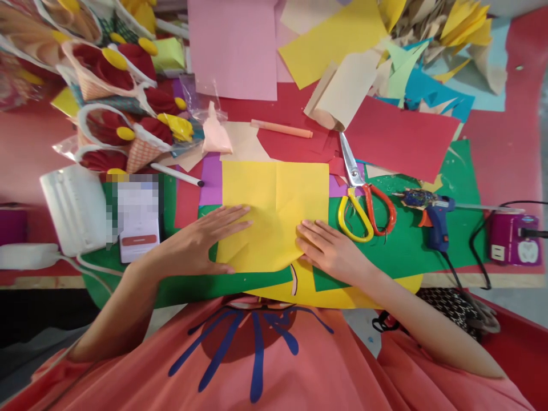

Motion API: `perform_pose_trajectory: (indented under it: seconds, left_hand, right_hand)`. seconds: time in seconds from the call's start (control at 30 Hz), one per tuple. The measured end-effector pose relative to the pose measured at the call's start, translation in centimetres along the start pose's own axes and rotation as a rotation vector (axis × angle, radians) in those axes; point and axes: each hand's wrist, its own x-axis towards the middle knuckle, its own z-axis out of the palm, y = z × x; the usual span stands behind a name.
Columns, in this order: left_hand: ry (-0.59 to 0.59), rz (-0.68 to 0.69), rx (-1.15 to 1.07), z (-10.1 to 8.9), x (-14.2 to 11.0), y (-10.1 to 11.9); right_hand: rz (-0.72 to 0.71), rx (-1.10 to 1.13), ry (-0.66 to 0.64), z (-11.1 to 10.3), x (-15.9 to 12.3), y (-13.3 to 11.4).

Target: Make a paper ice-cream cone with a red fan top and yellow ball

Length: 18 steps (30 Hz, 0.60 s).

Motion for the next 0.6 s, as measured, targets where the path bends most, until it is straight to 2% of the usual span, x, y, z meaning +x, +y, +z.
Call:
perform_pose_trajectory:
  seconds: [0.17,0.4,0.5,0.6]
  left_hand:
    - [-0.050,0.004,-0.098,-0.4,-0.3,0.0]
    - [-0.075,0.011,-0.202,-1.5,-1.0,0.0]
    - [-0.006,-0.014,-0.185,-1.1,-1.0,-0.3]
    - [0.130,-0.044,-0.215,-0.4,-0.5,-0.6]
  right_hand:
    - [0.103,0.110,0.019,-1.4,0.6,0.3]
    - [0.342,0.301,0.051,-2.2,1.1,0.1]
    - [0.411,0.364,0.033,-2.5,1.1,0.2]
    - [0.369,0.400,-0.078,-3.2,1.0,0.7]
